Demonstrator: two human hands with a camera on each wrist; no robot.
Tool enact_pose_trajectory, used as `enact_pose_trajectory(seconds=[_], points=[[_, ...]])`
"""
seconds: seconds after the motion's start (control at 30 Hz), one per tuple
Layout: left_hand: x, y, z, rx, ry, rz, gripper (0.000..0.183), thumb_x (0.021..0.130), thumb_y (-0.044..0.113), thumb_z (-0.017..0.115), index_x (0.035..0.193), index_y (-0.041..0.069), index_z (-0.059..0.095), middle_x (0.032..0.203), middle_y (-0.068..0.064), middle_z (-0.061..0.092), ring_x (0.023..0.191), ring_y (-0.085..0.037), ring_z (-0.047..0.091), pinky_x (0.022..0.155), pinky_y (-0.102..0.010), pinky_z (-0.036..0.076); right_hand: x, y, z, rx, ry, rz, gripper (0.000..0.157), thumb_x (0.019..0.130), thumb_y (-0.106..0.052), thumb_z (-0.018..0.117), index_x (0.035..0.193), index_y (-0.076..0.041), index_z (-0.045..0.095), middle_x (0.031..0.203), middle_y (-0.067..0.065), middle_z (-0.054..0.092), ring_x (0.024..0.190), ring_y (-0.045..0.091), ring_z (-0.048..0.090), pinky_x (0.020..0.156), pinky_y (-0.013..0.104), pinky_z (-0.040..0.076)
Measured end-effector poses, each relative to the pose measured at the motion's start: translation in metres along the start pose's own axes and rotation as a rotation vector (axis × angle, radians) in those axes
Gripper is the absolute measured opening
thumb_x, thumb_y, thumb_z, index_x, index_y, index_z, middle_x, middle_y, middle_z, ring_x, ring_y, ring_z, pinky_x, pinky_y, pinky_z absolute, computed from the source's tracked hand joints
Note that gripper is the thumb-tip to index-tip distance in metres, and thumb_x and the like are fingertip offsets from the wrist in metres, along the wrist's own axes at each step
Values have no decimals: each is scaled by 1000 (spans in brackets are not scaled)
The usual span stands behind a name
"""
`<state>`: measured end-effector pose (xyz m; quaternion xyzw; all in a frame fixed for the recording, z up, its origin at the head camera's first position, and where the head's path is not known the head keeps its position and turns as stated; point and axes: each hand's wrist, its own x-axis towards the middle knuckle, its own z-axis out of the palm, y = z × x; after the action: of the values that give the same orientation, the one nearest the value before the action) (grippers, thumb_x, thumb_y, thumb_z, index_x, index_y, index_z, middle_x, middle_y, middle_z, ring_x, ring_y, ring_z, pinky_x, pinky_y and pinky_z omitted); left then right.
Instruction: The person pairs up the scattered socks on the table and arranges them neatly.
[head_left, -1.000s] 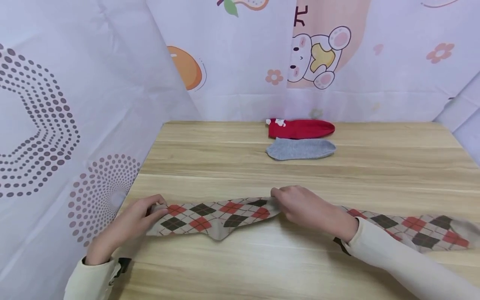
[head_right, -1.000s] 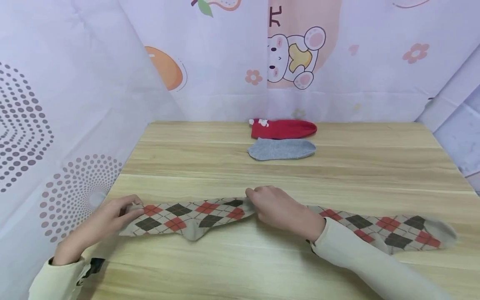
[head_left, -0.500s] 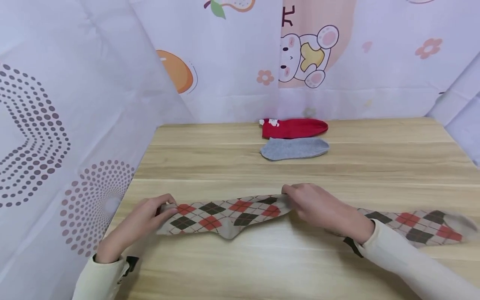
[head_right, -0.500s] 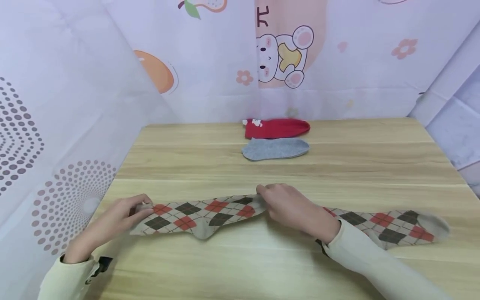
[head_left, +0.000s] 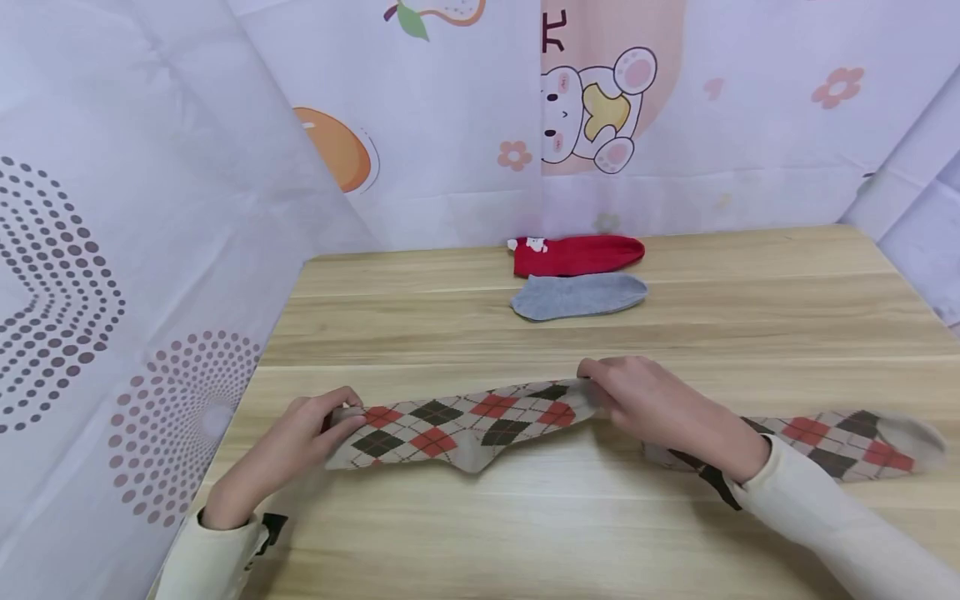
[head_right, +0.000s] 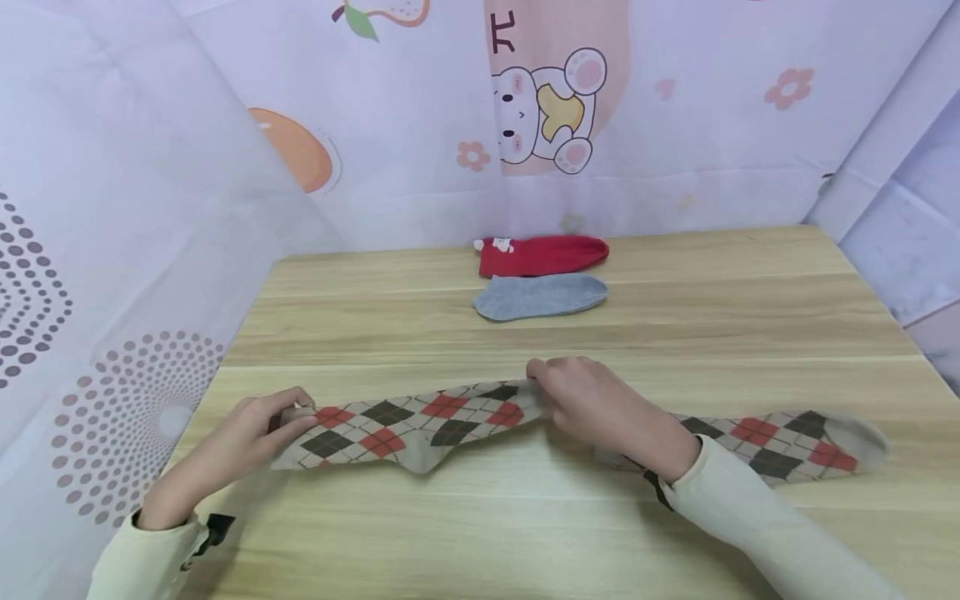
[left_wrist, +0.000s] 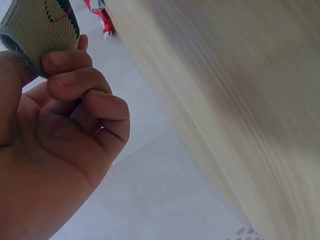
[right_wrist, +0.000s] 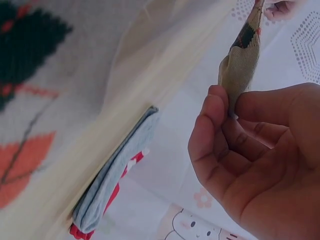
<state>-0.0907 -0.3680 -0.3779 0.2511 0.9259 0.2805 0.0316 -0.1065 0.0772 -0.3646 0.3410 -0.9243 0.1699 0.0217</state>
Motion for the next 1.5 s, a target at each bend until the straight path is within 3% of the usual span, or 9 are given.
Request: enact_pose_trajectory(seconds=[0.4,0.8,1.23,1.5], points=[[15,8,2,-3,-11,10,6,98,18,65,95,20,61,61,15,41,51,0,36,48,-22,37,-1,11,-16,8,9,54,12,90,3,63,96,-8,65,66,-9,50,59,8,44,56,27,42],[43,19,5,5,-30,70,9,97,18,66,94,21,59,60,15,40,51,0,36,51,-22,39,-9,25,-33,-22,34,77,19,86,8,62,101,-2,68,82,4,68,65,9,55,59,29,49],[78,35,11,24,-62,71,7,99,20,63,94,19,60,62,11,43,53,-4,41,54,-25,40,-14,45,-51,-42,-10,173,22,85,9,61,103,0,68,87,9,70,70,15,61,64,37,53],[98,41,13,8,-77,98,6,99,20,63,96,16,62,61,10,41,52,-4,37,53,-24,38,-18,60,-59,-52,-14,210,24,83,10,59,103,3,69,84,10,69,66,16,56,63,35,50]])
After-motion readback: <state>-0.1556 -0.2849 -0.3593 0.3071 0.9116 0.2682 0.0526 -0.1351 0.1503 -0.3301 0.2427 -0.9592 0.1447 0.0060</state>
